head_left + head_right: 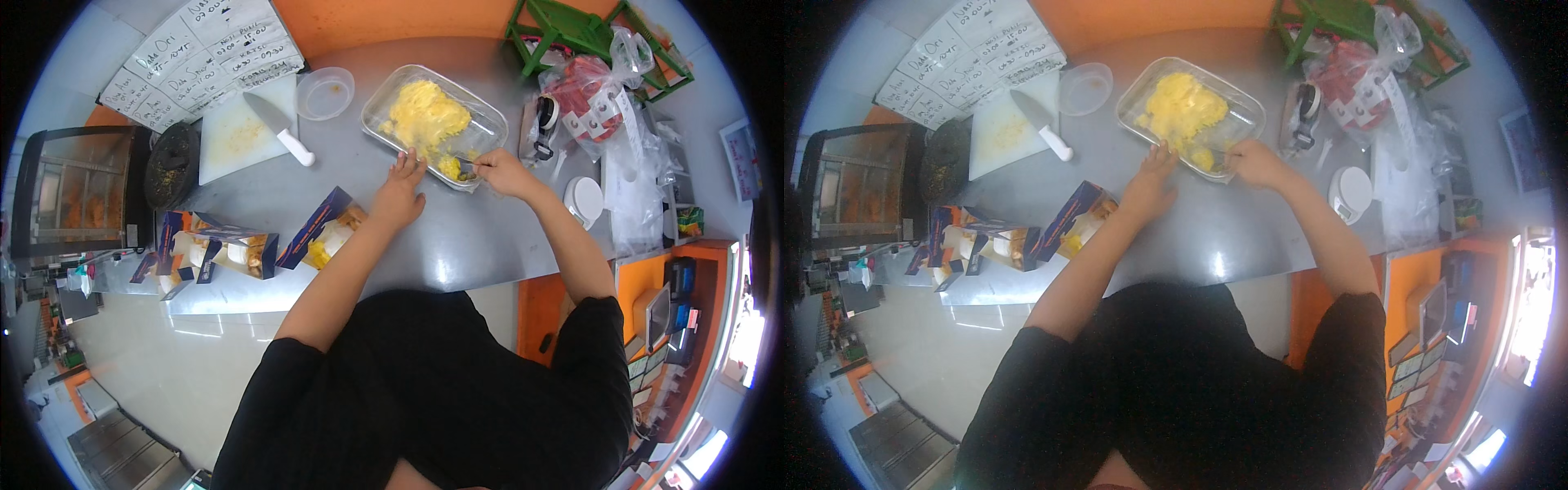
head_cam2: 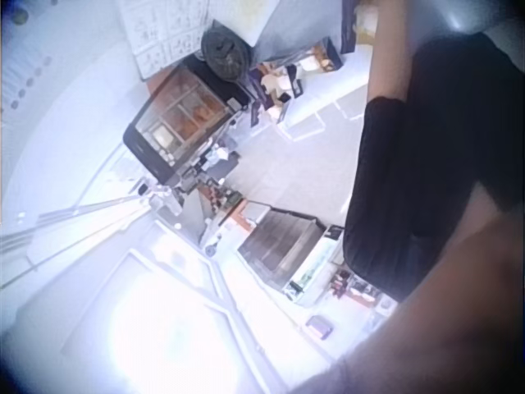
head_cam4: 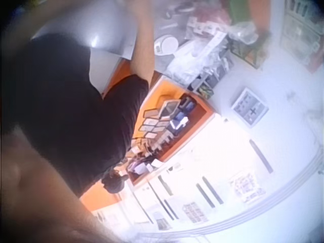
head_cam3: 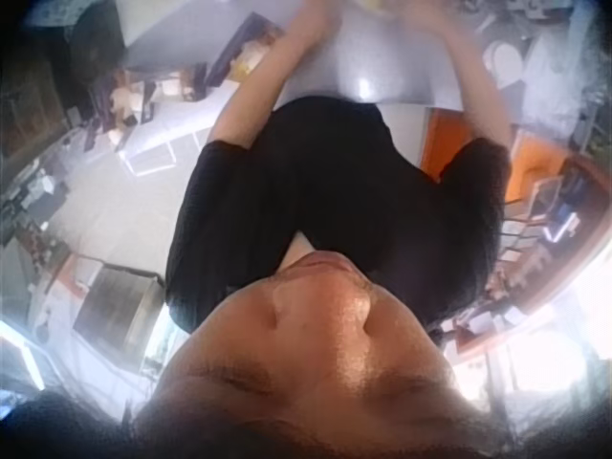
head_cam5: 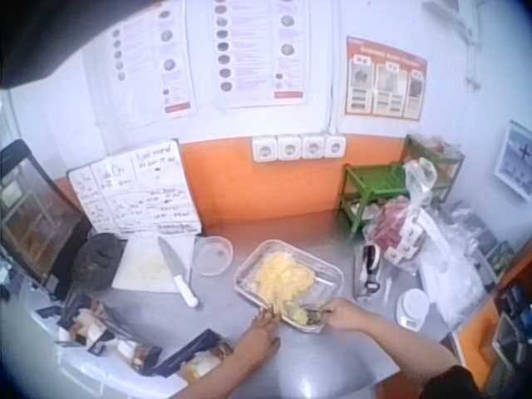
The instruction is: The person scoops scrambled eggs from a container into several open food boxes on a counter. They then retrieve a bag of green vegetables from a lower shelf, place it on the counter, and add a small packet to each box. Finally, the person closes the boxes and writes on a receipt.
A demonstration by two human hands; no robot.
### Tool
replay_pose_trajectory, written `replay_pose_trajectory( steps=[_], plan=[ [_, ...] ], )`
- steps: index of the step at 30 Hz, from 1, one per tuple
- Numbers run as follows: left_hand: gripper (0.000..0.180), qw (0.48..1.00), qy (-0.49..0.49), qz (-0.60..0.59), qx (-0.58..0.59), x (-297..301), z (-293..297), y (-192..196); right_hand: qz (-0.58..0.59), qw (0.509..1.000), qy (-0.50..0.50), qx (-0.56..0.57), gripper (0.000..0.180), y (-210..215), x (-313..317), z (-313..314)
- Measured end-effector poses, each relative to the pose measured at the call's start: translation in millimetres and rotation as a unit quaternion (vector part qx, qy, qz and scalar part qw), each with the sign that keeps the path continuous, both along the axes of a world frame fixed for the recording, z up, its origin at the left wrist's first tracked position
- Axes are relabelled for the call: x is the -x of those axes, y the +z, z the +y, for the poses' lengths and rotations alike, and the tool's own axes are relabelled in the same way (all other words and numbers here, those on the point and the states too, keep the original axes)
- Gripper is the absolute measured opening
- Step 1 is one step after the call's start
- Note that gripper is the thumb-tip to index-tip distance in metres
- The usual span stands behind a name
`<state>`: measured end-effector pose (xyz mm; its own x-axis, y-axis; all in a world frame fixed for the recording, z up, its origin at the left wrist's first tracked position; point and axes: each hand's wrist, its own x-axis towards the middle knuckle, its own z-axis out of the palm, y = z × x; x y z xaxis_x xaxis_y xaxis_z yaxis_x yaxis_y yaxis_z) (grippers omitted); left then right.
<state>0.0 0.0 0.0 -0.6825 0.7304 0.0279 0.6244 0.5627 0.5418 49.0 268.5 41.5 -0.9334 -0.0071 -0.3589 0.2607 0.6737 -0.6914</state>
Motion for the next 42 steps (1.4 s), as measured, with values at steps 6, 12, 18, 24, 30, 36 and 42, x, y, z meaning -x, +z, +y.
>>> replay_pose_trajectory(
  steps=[6, 12, 18, 24, 30, 36, 42],
  plan=[
    [0.076, 1.0, 0.002, 0.001, -0.001, 2.9, -3.0, 3.8, 0.127, 0.969, -0.183, 0.109, 0.028, -45.6, -1.7, -26.9],
    [0.063, 0.995, 0.077, 0.01, -0.07, 13.1, 1.3, 7.8, 0.156, 0.969, -0.181, 0.068, 0.042, -56.9, 5.5, -71.1],
    [0.039, 0.886, 0.429, -0.038, -0.175, 62.1, 20.2, -36.3, 0.129, 0.979, -0.145, 0.062, 0.034, -45.6, 12.8, -79.6],
    [0.035, 0.903, 0.388, -0.104, -0.151, 69.3, 27.4, -14.2, 0.066, 0.987, -0.102, 0.101, 0.025, -32.8, 19.1, -72.1],
    [0.034, 0.909, 0.375, -0.111, -0.145, 73.7, 25.3, -16.8, 0.016, 0.991, -0.088, 0.103, 0.032, -34.9, 32.5, -75.0],
    [0.034, 0.91, 0.367, -0.118, -0.156, 77.1, 24.7, -16.3, 0.018, 0.999, -0.005, 0.041, 0.025, -32.2, 41.3, -73.4],
    [0.034, 0.917, 0.351, -0.108, -0.156, 78.4, 22.3, -16.9, 0.051, 0.992, 0.05, -0.101, 0.031, -10.0, 39.7, -79.3]
  ],
)
